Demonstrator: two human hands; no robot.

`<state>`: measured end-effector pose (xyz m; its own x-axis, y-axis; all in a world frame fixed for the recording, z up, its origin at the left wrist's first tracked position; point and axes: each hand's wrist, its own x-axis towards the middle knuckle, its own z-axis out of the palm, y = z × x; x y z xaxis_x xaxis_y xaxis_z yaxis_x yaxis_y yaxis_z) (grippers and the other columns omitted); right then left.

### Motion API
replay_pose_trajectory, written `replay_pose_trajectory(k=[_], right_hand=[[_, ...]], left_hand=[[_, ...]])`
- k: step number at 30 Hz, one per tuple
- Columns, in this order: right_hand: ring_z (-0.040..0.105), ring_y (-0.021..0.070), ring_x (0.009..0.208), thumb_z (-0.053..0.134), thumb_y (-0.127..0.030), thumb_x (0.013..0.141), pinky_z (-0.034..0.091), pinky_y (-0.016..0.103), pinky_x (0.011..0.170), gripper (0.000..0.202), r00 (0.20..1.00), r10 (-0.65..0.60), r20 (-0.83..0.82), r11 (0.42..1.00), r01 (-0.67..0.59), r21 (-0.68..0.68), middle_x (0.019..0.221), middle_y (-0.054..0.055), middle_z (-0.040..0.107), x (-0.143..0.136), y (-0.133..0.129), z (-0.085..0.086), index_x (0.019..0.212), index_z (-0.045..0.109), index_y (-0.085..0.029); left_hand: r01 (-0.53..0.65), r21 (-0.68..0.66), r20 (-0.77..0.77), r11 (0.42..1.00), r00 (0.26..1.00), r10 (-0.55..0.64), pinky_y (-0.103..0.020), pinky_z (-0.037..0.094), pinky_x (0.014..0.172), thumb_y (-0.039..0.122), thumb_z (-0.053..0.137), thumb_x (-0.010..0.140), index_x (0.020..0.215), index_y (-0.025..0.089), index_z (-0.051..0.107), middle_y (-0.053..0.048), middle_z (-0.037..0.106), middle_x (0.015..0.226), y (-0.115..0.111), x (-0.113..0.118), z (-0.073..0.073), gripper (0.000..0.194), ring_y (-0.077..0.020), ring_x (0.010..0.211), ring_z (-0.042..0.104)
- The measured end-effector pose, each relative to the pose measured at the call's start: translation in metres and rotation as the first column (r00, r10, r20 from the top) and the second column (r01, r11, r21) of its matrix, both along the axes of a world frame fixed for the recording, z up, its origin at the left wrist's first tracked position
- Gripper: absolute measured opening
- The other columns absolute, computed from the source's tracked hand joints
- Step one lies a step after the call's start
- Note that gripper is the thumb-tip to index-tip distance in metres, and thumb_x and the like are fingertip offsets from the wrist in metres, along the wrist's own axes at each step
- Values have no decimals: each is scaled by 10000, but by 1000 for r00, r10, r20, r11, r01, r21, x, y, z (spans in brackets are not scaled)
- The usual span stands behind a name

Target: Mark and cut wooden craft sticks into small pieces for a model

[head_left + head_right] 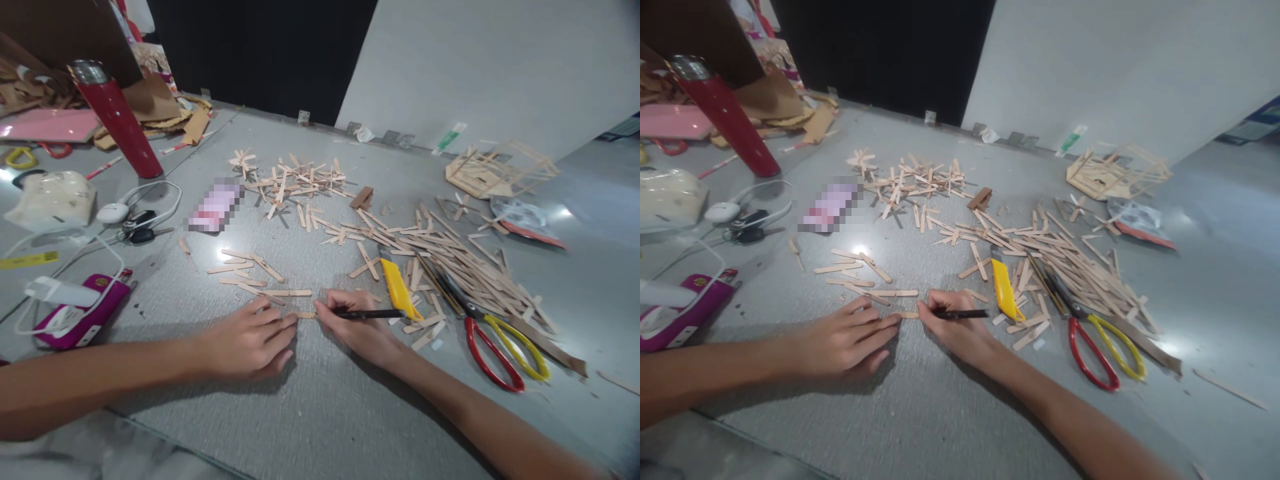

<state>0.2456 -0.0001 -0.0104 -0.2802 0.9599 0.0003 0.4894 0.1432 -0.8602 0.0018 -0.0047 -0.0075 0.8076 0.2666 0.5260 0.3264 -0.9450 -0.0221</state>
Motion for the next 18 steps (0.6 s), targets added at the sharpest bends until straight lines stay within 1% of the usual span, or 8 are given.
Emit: replay_pose_trajectory(k=[8, 13, 18], right_hand=[[376, 102, 444, 567, -285, 926, 244, 268, 462, 409, 998, 5, 68, 1000, -5, 1, 456, -47, 441, 3, 1, 0, 552, 409, -236], [397, 100, 420, 570, -276, 918, 271, 261, 455, 410, 998, 9, 54, 1000, -8, -19, 439, -44, 476, 2, 1, 2, 546, 402, -239], [427, 90, 367, 564, -320, 950, 300, 241, 424, 421, 1000, -18, 21, 998, 19, -59, 424, -39, 516, 5, 0, -1, 550, 464, -233]], left_hand=[[5, 14, 28, 1000, 1000, -6, -389, 549, 815, 196, 505, 1033, 1028, 60, 753, -149, 814, 1081, 0, 0, 0, 283, -213, 803, 702], [1, 6, 16, 1000, 1000, -1, -390, 546, 839, 195, 501, 1037, 1025, 73, 756, -143, 814, 1099, 0, 0, 0, 283, -210, 816, 706], [-1, 5, 28, 1000, 1000, 1, -393, 548, 830, 202, 516, 1032, 1006, 80, 759, -139, 816, 1088, 1, 0, -1, 272, -211, 816, 709]])
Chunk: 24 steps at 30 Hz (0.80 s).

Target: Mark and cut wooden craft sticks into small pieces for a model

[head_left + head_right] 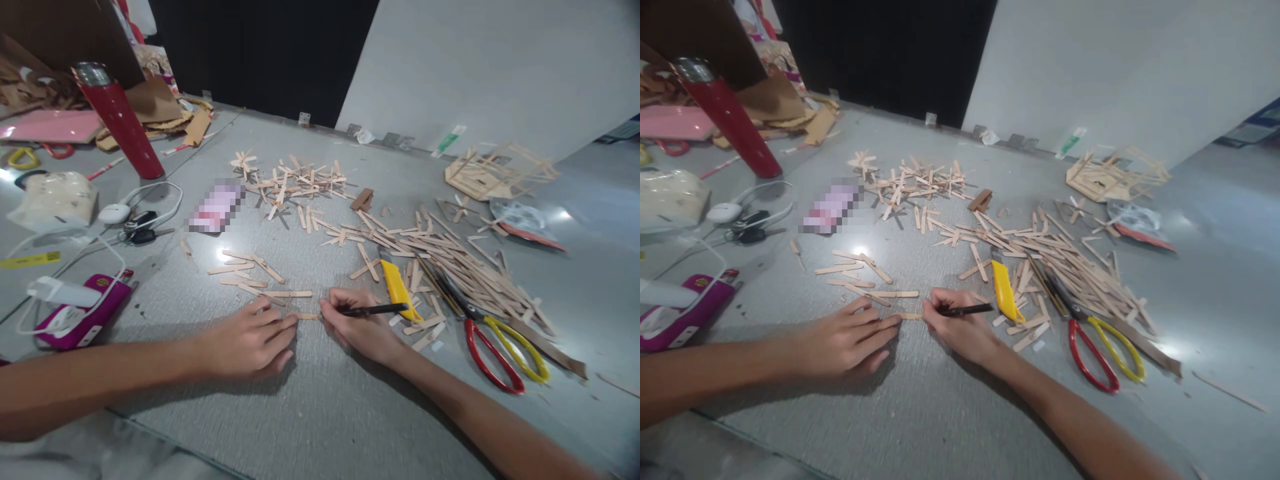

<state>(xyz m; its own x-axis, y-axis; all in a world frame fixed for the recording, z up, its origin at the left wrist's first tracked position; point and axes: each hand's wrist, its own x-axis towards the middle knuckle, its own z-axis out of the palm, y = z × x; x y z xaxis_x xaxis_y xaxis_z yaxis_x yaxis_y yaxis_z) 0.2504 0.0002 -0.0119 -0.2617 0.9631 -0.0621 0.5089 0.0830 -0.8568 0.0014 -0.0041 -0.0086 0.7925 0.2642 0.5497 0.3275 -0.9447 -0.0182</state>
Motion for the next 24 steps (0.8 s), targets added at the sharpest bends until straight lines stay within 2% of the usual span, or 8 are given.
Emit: replay_pose_trajectory(k=[4, 15, 24], right_hand=[[425, 85, 344, 582, -363, 975, 305, 229, 411, 450, 999, -20, -27, 1000, 19, -22, 397, -48, 498, 2, -1, -4, 557, 484, -230], [416, 87, 328, 596, -356, 973, 287, 226, 378, 439, 997, -23, -72, 998, 19, -59, 413, -42, 509, 0, -1, -4, 567, 482, -234], [405, 92, 373, 598, -339, 941, 281, 234, 388, 430, 999, -1, -39, 1000, 1, -9, 433, -33, 505, 0, 0, -1, 553, 442, -242]], left_hand=[[-7, 4, -6, 1000, 1000, 7, -391, 548, 840, 208, 538, 1025, 983, 104, 760, -131, 818, 1084, 0, 0, 1, 249, -209, 820, 713], [-3, 2, -1, 1000, 1000, 3, -391, 547, 835, 198, 490, 1052, 982, 99, 760, -123, 820, 1085, 0, 0, 4, 296, -206, 818, 712], [-9, -8, 4, 1000, 1000, 9, -401, 539, 854, 200, 499, 1047, 1033, 66, 753, -139, 815, 1100, -1, 0, -4, 287, -213, 817, 703]])
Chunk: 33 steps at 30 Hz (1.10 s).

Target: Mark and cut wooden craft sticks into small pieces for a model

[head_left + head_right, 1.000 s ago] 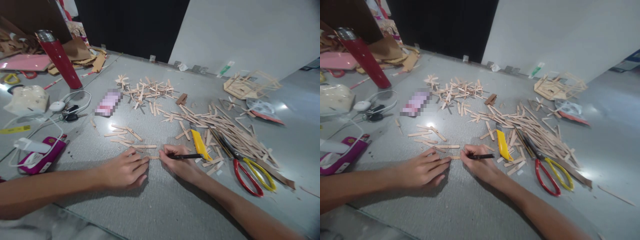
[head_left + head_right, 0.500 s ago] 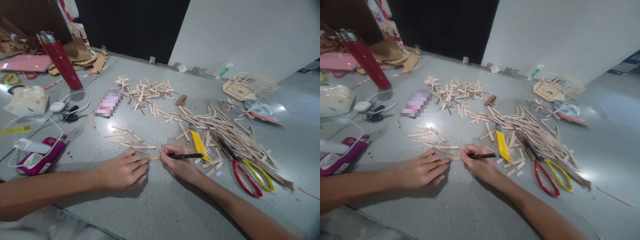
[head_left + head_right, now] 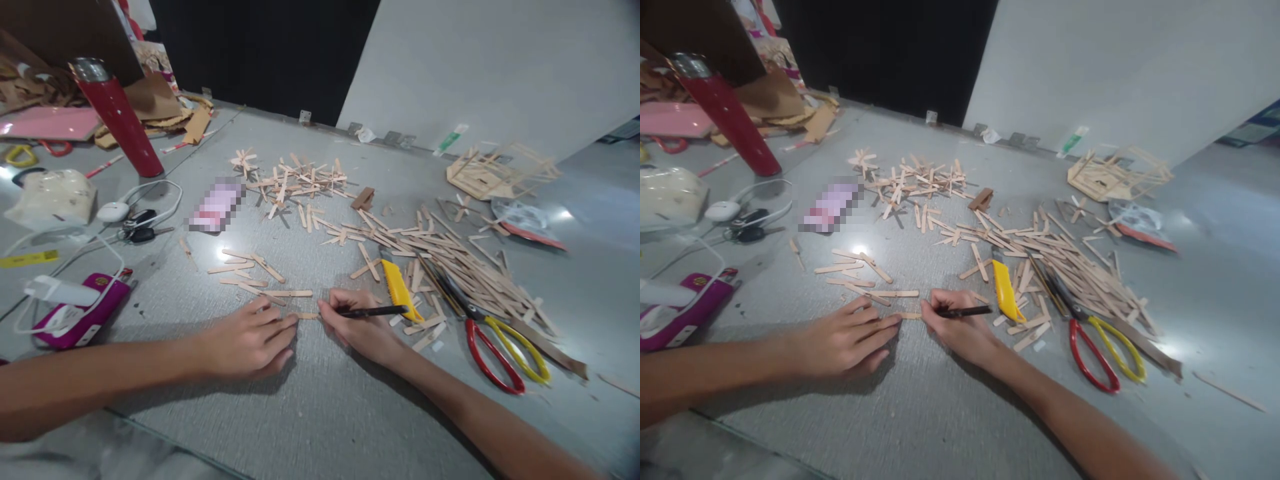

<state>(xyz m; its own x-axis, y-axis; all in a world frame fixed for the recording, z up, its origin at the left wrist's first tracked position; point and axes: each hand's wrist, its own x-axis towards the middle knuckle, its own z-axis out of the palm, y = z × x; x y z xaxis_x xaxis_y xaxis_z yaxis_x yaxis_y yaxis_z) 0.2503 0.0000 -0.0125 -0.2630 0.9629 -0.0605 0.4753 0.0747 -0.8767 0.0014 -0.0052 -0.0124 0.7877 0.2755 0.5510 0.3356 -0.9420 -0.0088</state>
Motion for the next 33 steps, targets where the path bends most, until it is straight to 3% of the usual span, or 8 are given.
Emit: replay_pose_trajectory(k=[15, 22, 33], right_hand=[[369, 104, 417, 607, -312, 918, 252, 249, 424, 435, 998, 6, 64, 999, -9, 46, 429, -52, 413, -1, 0, 3, 548, 387, -246], [397, 86, 342, 566, -339, 957, 279, 237, 381, 428, 1000, -12, -6, 1000, 12, -22, 432, -41, 502, -1, -1, -1, 562, 429, -246], [419, 86, 345, 590, -358, 989, 293, 225, 385, 459, 999, -39, -16, 998, 38, -47, 414, -43, 512, 4, -2, -9, 569, 449, -238]], left_hand=[[1, -10, -38, 1000, 999, -1, -403, 527, 863, 198, 585, 995, 1066, 84, 748, -149, 805, 1125, 0, 0, 2, 211, -223, 832, 705], [8, 3, -22, 1000, 1000, -8, -396, 528, 859, 206, 549, 1021, 1010, 97, 752, -138, 809, 1120, 1, -1, 3, 230, -216, 828, 707], [-13, 7, -23, 1000, 1000, 13, -402, 531, 870, 203, 548, 1015, 1046, 101, 756, -135, 812, 1118, -1, 0, 2, 234, -217, 826, 700]])
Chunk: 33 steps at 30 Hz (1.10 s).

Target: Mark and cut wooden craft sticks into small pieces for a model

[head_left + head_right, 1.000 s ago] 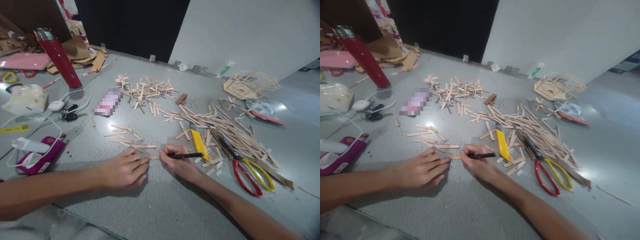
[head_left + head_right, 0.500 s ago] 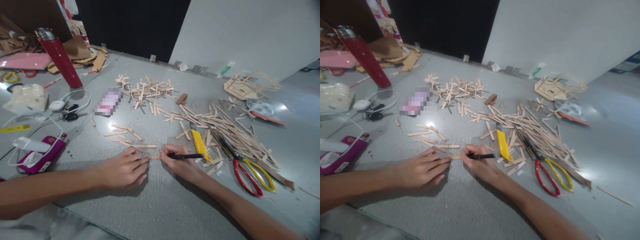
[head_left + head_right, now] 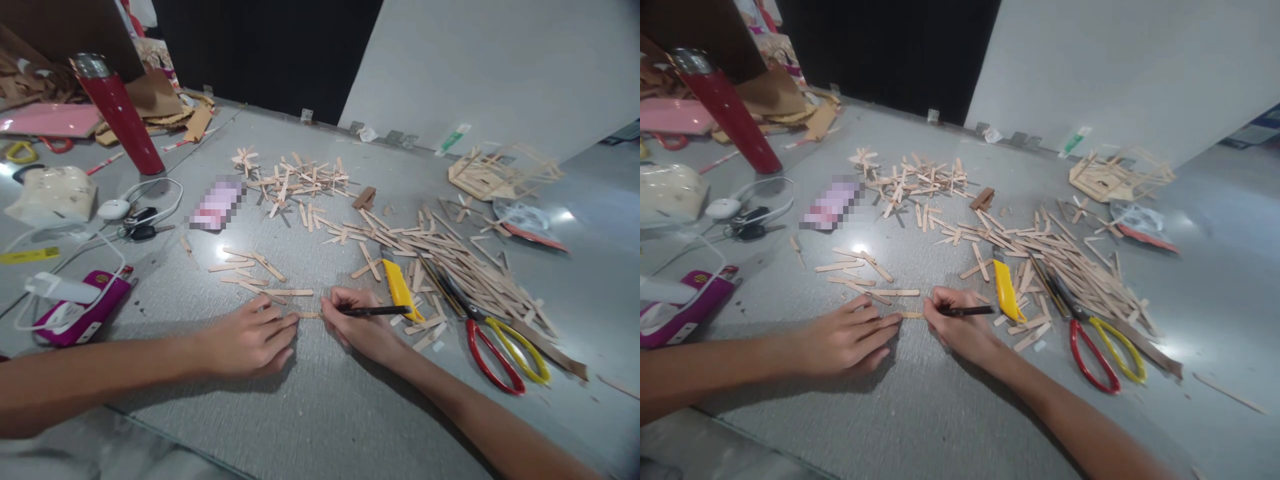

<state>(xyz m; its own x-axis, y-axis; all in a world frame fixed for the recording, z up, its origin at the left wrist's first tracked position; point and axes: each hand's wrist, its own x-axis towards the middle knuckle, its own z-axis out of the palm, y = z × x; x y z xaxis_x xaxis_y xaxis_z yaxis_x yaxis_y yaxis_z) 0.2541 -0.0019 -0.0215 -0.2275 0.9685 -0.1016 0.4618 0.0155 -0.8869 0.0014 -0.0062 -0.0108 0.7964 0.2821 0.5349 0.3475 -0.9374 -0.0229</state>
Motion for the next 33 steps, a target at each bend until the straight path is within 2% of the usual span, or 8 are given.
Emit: replay_pose_trajectory(k=[6, 11, 18, 28, 33], right_hand=[[414, 88, 361, 607, -345, 973, 293, 235, 405, 462, 999, 3, 35, 1000, -3, 19, 411, -44, 500, -1, 0, 3, 554, 447, -236], [407, 85, 354, 642, -340, 938, 287, 237, 408, 460, 1000, 5, 25, 1000, -5, 15, 401, -45, 485, -3, 1, 8, 532, 456, -230], [409, 81, 326, 597, -390, 982, 278, 222, 373, 455, 999, -28, -31, 999, 27, -34, 407, -49, 494, -5, 0, 4, 570, 491, -229], [385, 84, 354, 629, -422, 946, 265, 242, 387, 476, 999, -40, -16, 999, 40, -2, 428, -44, 490, -9, 2, 6, 541, 466, -232], [373, 93, 398, 651, -395, 919, 243, 256, 412, 458, 1000, -23, 13, 999, 23, 26, 444, -41, 466, -9, 2, 7, 535, 462, -232]], left_hand=[[12, -11, 0, 1000, 1000, -12, -396, 540, 851, 196, 510, 1040, 1056, 60, 750, -141, 809, 1128, 1, 0, 0, 276, -212, 829, 698], [15, -12, 9, 1000, 1000, -14, -395, 546, 842, 199, 515, 1041, 1043, 79, 753, -137, 814, 1109, 1, 0, 1, 267, -208, 816, 697], [19, 7, 11, 1000, 1000, -19, -394, 542, 827, 192, 510, 1034, 1048, 66, 748, -141, 813, 1096, 1, 1, 1, 270, -211, 814, 692], [21, -21, -3, 1000, 1000, -21, -403, 536, 850, 192, 480, 1050, 1058, 48, 747, -134, 810, 1112, 0, 1, 2, 304, -216, 843, 698], [8, -20, -16, 1000, 1000, -8, -390, 536, 847, 201, 516, 1034, 1079, 83, 750, -139, 809, 1131, 0, 0, 0, 266, -217, 864, 711]])
